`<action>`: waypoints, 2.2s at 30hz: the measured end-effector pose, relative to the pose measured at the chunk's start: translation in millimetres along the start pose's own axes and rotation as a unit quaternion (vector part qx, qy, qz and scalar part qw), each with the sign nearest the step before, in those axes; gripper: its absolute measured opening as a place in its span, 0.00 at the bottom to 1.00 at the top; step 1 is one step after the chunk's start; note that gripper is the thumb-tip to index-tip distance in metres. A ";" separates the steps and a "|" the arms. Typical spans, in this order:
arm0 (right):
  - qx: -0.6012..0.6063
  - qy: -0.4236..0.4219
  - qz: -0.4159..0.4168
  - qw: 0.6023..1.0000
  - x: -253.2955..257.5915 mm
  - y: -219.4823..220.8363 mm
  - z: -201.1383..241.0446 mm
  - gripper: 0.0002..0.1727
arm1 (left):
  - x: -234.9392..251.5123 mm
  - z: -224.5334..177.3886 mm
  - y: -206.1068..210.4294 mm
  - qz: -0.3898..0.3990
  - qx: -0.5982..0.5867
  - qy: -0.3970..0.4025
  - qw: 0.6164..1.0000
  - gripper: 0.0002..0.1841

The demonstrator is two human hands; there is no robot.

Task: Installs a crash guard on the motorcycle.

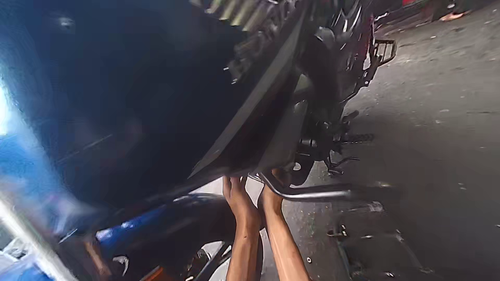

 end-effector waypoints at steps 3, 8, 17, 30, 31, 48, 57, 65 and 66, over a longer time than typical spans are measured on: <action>0.088 -0.005 -0.010 0.996 9.0 4.6 -5.2 0.25 | 7.1 4.8 1.5 -0.013 0.011 0.056 0.998 0.18; 0.086 0.135 0.007 0.987 12.9 12.1 29.3 0.23 | 6.7 -0.3 -9.3 0.001 0.105 0.077 0.991 0.15; 0.047 0.066 0.049 0.995 25.6 16.5 13.4 0.28 | 9.8 -8.9 -4.5 0.003 0.024 0.045 0.999 0.14; -0.004 -0.114 0.086 0.990 37.5 17.9 14.8 0.04 | 33.2 18.6 1.9 -0.002 -0.128 -0.019 0.992 0.30; -0.019 -0.130 0.087 0.987 36.8 20.1 16.4 0.04 | 32.4 18.5 1.9 -0.005 -0.121 -0.022 0.992 0.31; -0.372 -0.260 0.233 0.860 74.9 73.1 54.1 0.12 | 33.0 27.3 6.5 -0.055 -0.160 -0.017 0.985 0.18; -0.581 -0.216 0.100 0.778 70.8 88.7 58.7 0.18 | 39.7 31.1 18.5 -0.090 -0.160 -0.005 0.983 0.18; -0.507 -0.268 0.266 0.775 82.6 76.7 50.2 0.19 | 39.1 32.6 29.1 -0.047 -0.217 -0.030 0.975 0.25; -0.488 -0.319 0.282 0.762 108.6 75.5 38.3 0.19 | 40.6 31.7 29.8 -0.046 -0.225 -0.023 0.973 0.26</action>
Point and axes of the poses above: each hand's wrist, its own x-axis towards the middle knuckle, its own y-axis out of the palm, z = x × y, the point moved 7 cm from there along x, towards the middle knuckle, and after that the axes turned 9 degrees about y, right-handed, at the moved point
